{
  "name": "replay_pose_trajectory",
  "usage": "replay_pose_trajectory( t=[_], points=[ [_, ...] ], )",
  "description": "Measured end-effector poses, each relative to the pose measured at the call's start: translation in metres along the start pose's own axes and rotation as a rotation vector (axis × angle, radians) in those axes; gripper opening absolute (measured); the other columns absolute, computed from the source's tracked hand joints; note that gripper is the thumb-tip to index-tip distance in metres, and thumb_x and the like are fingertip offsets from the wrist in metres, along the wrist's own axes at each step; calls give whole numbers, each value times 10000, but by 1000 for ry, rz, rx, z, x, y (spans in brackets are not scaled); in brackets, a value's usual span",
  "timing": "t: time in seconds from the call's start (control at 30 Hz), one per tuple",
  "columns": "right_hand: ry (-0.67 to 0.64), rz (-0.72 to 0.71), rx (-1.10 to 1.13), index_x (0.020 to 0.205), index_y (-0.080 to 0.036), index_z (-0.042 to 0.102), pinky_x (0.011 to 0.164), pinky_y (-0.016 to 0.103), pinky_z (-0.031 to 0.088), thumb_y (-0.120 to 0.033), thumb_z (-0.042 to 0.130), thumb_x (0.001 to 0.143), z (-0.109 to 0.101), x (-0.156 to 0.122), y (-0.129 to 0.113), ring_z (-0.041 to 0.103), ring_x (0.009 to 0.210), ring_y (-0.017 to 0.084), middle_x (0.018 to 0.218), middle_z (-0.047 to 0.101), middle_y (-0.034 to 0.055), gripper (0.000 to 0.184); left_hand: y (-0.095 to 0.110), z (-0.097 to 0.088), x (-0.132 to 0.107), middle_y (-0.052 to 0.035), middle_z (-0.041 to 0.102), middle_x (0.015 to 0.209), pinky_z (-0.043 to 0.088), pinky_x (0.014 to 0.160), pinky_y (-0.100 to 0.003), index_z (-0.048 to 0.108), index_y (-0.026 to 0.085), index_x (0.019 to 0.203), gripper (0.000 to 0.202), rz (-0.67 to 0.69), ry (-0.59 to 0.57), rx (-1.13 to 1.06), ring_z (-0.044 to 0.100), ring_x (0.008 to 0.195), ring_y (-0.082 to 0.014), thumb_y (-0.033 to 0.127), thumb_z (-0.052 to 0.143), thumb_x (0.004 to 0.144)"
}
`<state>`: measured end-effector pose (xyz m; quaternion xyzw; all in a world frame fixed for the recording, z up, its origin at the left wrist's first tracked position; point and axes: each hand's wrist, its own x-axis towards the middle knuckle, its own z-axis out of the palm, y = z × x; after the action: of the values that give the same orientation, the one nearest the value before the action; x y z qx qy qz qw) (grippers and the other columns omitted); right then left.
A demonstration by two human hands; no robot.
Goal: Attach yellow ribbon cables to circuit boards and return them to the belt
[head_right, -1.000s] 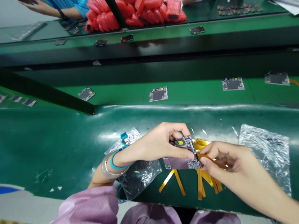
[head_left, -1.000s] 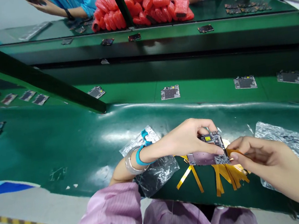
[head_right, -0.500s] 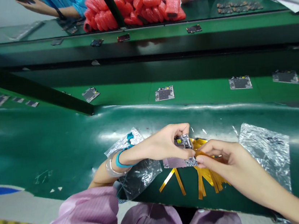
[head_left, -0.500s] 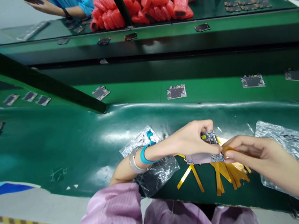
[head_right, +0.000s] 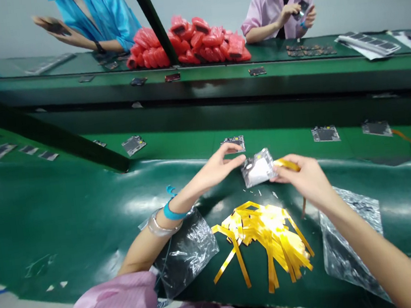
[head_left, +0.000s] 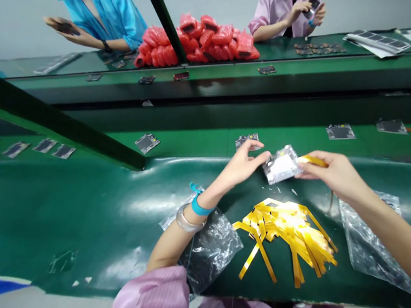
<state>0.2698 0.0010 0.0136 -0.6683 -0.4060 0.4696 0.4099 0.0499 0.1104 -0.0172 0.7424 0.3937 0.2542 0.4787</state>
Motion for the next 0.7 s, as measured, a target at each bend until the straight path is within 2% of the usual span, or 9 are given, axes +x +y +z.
replay_pose_trajectory(
  t=[0.1,0.2,0.23,0.33,0.43,0.5,0.57,0.63,0.7],
  points=[
    [165,-89,-44,1088,-159,681,941,388,570,-462,726,866,-24,38,-4,725,1067,291,1165,748,141,379,-30,-8,28,-147,566,1373,429,1092,-428,554,182,1219,332,36,158,227,499,1316,-276,343,616,936],
    [357,-135,-143,1175,-171,619,1084,452,441,-489,693,878,-42,58,5,530,1337,356,1416,594,205,441,-55,-11,50,-185,406,1560,251,1220,-498,470,161,1390,546,43,164,316,250,1511,-338,287,663,896],
    [404,-149,-181,1188,-185,606,1116,479,395,-493,693,871,-45,59,12,474,1375,370,1462,549,207,450,-62,-10,55,-187,376,1589,224,1230,-505,432,159,1437,624,47,139,336,214,1530,-348,270,684,877],
    [432,-204,-287,1203,-220,597,1131,494,352,-476,659,886,-42,42,34,453,1363,362,1473,526,176,412,-73,-6,67,-176,460,1542,252,1207,-512,397,175,1486,758,50,43,371,342,1473,-361,206,746,814],
    [279,-246,-357,1122,-218,660,1026,434,446,-437,646,900,-23,10,48,605,1139,298,1263,657,139,312,-77,-3,78,-183,554,1410,330,1133,-507,489,163,1412,786,13,11,399,456,1351,-387,154,833,705],
    [94,-256,-403,1016,-220,708,896,405,503,-407,664,893,-6,-11,51,657,925,253,1038,722,93,229,-77,-1,85,-188,571,1317,371,1077,-497,578,141,1283,762,-23,29,415,466,1293,-414,146,906,595],
    [-113,-276,-488,948,-228,721,791,387,518,-365,643,913,13,-28,54,655,813,231,901,724,58,161,-74,-1,88,-175,565,1254,386,1045,-470,618,134,1136,684,-44,76,420,465,1250,-409,154,941,533],
    [-274,-320,-586,935,-234,705,773,386,523,-318,588,958,30,-39,56,658,814,229,881,714,49,147,-70,-2,87,-145,571,1194,397,1012,-415,606,144,1029,504,-38,141,407,489,1196,-353,191,903,625],
    [-341,-372,-656,944,-236,684,810,397,531,-285,558,988,45,-46,59,663,870,238,909,706,51,143,-63,-4,81,-101,602,1094,414,939,-349,572,160,987,275,-14,202,374,545,1072,-267,223,770,807]
  ],
)
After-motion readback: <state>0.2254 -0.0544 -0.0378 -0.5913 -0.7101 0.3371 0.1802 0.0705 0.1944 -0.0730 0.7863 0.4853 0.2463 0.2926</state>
